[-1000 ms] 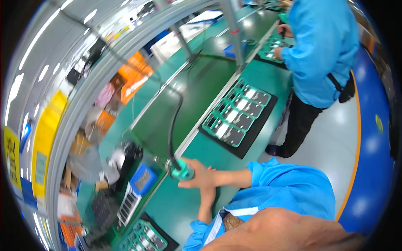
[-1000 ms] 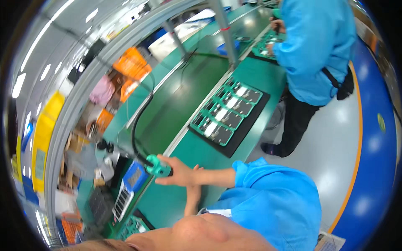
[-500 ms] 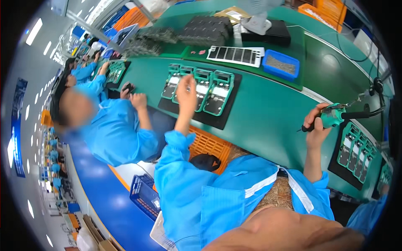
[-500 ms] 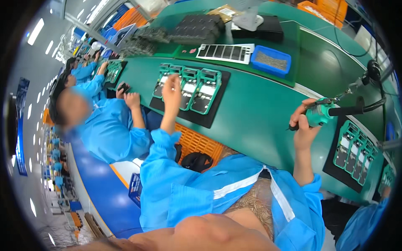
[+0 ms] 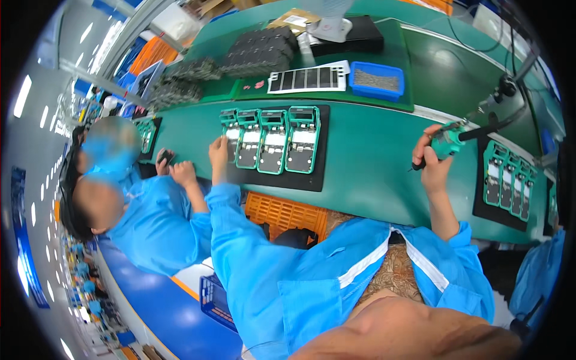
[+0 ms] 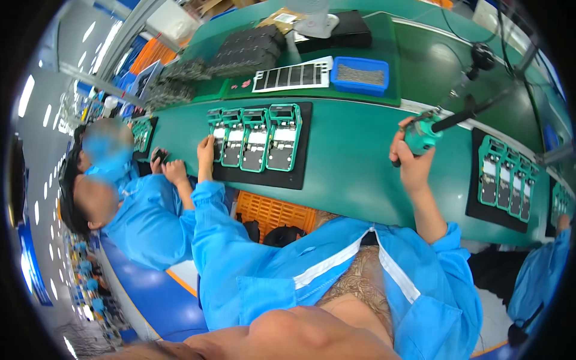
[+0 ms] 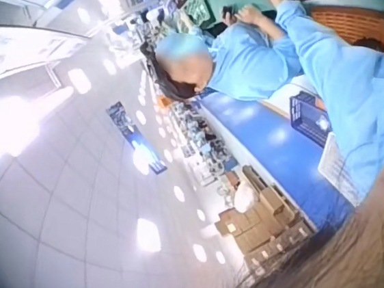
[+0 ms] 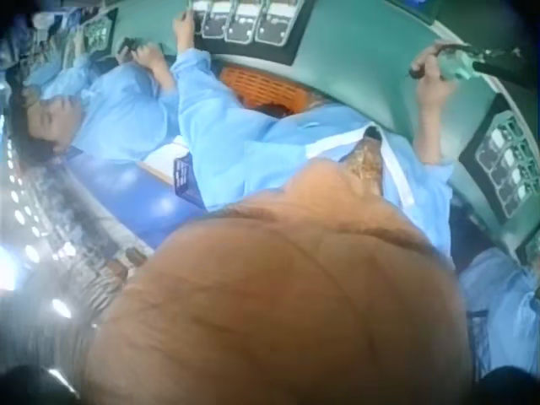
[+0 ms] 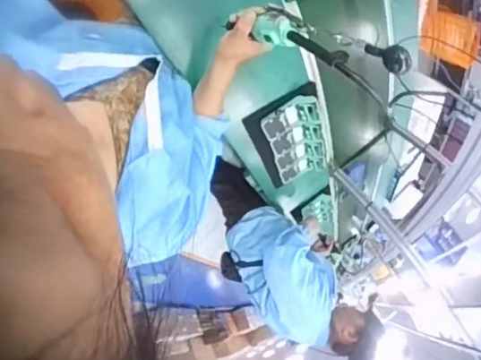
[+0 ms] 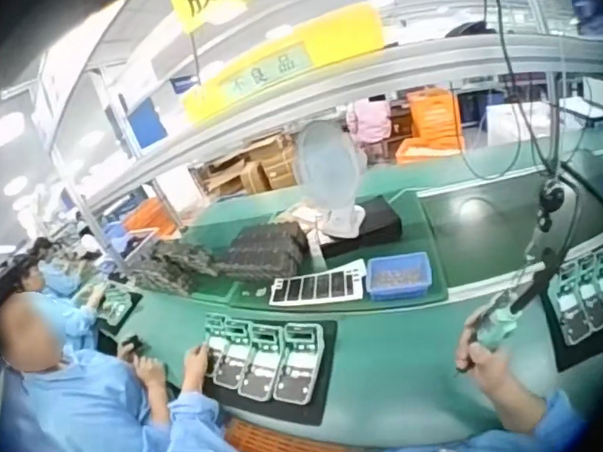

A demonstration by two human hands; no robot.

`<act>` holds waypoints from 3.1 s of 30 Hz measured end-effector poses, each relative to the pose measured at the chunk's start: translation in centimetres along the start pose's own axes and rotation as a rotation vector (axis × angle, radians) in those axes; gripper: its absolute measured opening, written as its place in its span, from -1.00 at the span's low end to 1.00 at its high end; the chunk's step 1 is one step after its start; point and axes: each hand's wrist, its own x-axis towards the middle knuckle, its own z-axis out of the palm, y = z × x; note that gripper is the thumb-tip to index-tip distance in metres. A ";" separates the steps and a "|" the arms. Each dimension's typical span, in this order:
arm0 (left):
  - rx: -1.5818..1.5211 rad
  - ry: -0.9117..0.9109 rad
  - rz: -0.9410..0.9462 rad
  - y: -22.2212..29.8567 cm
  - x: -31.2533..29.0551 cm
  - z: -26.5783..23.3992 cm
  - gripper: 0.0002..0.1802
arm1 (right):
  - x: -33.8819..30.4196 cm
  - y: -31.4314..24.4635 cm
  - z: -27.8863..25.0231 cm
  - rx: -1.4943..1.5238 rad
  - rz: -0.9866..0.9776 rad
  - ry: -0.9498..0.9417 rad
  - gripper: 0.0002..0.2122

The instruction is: Assembling electronic components onto green circuit board housings using an electric screwdriver on an assembly line.

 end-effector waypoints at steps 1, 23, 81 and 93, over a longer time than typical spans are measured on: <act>-0.023 -0.054 0.000 2.8 -1.6 1.1 -0.54 | -0.1 0.3 -0.6 -0.011 0.017 0.051 -0.72; 0.184 -0.060 0.328 19.8 -25.9 18.6 -0.47 | 4.1 0.8 -9.6 -0.241 -0.190 0.279 -0.76; -0.345 -0.496 0.390 35.0 -11.5 30.3 -0.83 | 2.9 0.0 -14.0 -0.344 -0.341 0.298 -0.61; -0.217 -0.760 0.756 34.4 -33.9 25.2 -0.88 | 0.8 -5.8 -9.4 0.217 -0.396 0.012 -0.69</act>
